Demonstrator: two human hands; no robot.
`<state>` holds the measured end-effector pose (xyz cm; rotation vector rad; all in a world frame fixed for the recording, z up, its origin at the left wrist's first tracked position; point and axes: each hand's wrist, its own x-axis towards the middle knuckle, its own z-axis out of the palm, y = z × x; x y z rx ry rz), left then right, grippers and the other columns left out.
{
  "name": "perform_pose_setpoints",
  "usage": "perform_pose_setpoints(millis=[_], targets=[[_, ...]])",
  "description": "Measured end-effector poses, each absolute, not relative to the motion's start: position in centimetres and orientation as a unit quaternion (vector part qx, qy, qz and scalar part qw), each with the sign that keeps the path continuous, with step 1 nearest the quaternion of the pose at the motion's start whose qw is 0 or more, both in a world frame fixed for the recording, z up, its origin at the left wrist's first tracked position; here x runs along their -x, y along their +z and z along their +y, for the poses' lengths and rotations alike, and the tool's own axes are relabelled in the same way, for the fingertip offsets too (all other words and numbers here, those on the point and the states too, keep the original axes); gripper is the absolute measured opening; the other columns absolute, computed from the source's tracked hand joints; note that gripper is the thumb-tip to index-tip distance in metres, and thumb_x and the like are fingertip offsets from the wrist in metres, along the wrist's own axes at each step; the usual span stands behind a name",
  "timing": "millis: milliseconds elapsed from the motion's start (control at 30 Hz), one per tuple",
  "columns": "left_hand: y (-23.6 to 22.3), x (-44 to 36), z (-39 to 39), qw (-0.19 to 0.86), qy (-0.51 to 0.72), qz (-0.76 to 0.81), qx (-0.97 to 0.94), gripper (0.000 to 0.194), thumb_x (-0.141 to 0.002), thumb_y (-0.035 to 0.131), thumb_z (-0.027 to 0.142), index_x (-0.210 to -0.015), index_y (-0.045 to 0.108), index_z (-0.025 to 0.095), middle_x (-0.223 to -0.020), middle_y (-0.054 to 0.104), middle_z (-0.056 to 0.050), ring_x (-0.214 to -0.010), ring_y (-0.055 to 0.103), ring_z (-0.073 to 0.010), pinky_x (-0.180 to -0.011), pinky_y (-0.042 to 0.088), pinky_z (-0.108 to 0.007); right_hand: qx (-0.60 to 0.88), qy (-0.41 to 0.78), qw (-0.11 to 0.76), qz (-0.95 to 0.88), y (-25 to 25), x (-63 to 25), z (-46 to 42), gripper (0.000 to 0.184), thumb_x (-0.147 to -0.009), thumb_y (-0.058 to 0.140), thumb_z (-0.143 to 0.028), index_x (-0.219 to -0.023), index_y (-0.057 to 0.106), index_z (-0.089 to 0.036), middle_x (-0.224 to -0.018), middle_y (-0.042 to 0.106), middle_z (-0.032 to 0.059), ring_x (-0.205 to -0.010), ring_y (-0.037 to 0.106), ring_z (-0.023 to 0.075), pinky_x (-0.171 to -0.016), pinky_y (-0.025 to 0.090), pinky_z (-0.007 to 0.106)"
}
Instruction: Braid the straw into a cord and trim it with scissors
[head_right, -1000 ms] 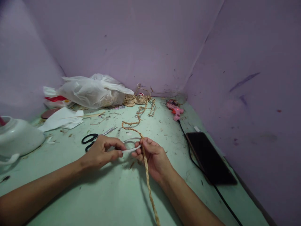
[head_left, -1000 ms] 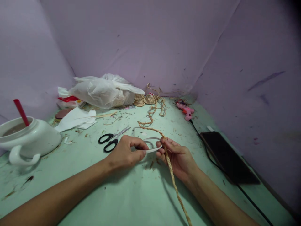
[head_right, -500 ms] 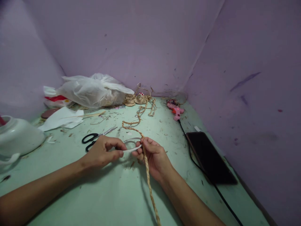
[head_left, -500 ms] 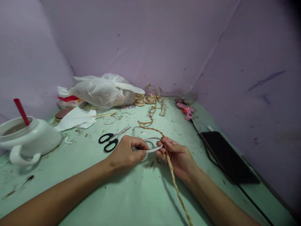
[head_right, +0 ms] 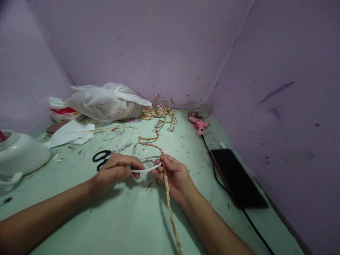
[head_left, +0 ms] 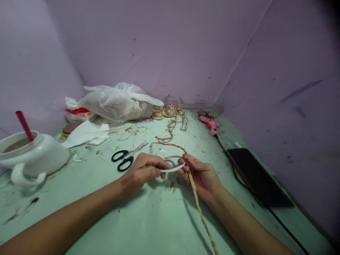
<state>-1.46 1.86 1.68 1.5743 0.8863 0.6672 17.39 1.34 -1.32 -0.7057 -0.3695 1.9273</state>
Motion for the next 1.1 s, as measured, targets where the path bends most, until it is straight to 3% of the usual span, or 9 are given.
perform_pose_setpoints(millis=[133, 233, 367, 467, 667, 867, 1100], targets=[[1.7, 1.8, 2.3, 0.550, 0.293, 0.325, -0.711, 0.041, -0.075, 0.038, 0.040, -0.091, 0.065, 0.013, -0.081, 0.065, -0.007, -0.078, 0.056, -0.0188, -0.073, 0.040, -0.028, 0.291, 0.805, 0.501, -0.127, -1.1, -17.9, 1.7, 0.004, -0.066, 0.058, -0.008, -0.067, 0.059, -0.012, -0.061, 0.059, 0.0008, -0.044, 0.051, 0.0043, -0.058, 0.054, 0.016], [1.6, 1.8, 2.9, 0.485, 0.243, 0.351, -0.763, 0.034, -0.078, 0.039, 0.033, -0.093, 0.064, 0.014, -0.088, 0.065, -0.006, -0.082, 0.056, -0.0173, -0.076, 0.040, -0.027, 0.304, 0.800, 0.499, -0.134, -0.9, -18.1, 1.8, 0.005, -0.064, 0.061, -0.009, -0.065, 0.058, -0.012, -0.060, 0.058, -0.0002, -0.044, 0.051, 0.0034, -0.057, 0.053, 0.015], [1.3, 1.8, 3.1, 0.309, 0.226, 0.372, -0.846, 0.024, -0.077, 0.043, 0.020, -0.082, 0.066, 0.014, -0.077, 0.065, -0.006, -0.076, 0.056, -0.0153, -0.076, 0.039, -0.027, 0.394, 0.753, 0.476, -0.226, -0.5, -18.1, 1.4, 0.007, -0.064, 0.065, -0.013, -0.067, 0.059, -0.013, -0.066, 0.062, 0.0020, -0.047, 0.055, 0.0070, -0.047, 0.051, 0.018], [1.4, 1.7, 2.8, 0.241, 0.246, 0.435, -0.832, 0.022, -0.077, 0.044, 0.020, -0.080, 0.066, 0.016, -0.073, 0.065, -0.003, -0.070, 0.056, -0.0131, -0.069, 0.039, -0.024, 0.470, 0.688, 0.471, -0.289, 0.0, -17.8, 0.7, 0.010, -0.062, 0.068, -0.018, -0.067, 0.060, -0.014, -0.072, 0.065, 0.0044, -0.049, 0.056, 0.0090, -0.047, 0.049, 0.021], [1.4, 0.9, 1.7, 0.239, 0.212, 0.499, -0.806, 0.021, -0.076, 0.047, 0.025, -0.073, 0.066, 0.018, -0.063, 0.063, 0.000, -0.059, 0.054, -0.0105, -0.058, 0.036, -0.021, 0.449, 0.640, 0.494, -0.381, -0.4, -16.3, -0.5, 0.016, -0.061, 0.069, -0.028, -0.070, 0.066, -0.015, -0.075, 0.061, 0.0033, -0.057, 0.052, 0.0094, -0.051, 0.048, 0.023], [0.7, 0.2, 1.1, 0.249, 0.206, 0.532, -0.782, 0.020, -0.074, 0.047, 0.025, -0.069, 0.065, 0.018, -0.062, 0.063, 0.000, -0.058, 0.052, -0.0114, -0.055, 0.036, -0.022, 0.426, 0.601, 0.495, -0.460, -1.8, -15.4, -0.7, 0.013, -0.063, 0.067, -0.028, -0.067, 0.068, -0.016, -0.094, 0.058, 0.0071, -0.071, 0.055, 0.0148, -0.053, 0.049, 0.026], [1.4, 0.2, 1.1, 0.328, 0.200, 0.466, -0.797, 0.023, -0.074, 0.044, 0.022, -0.073, 0.066, 0.016, -0.063, 0.062, 0.000, -0.059, 0.052, -0.0113, -0.055, 0.036, -0.021, 0.468, 0.624, 0.493, -0.386, -1.8, -15.7, -0.2, 0.015, -0.059, 0.071, -0.025, -0.065, 0.066, -0.012, -0.059, 0.060, 0.0017, -0.049, 0.051, 0.0084, -0.053, 0.045, 0.023]])
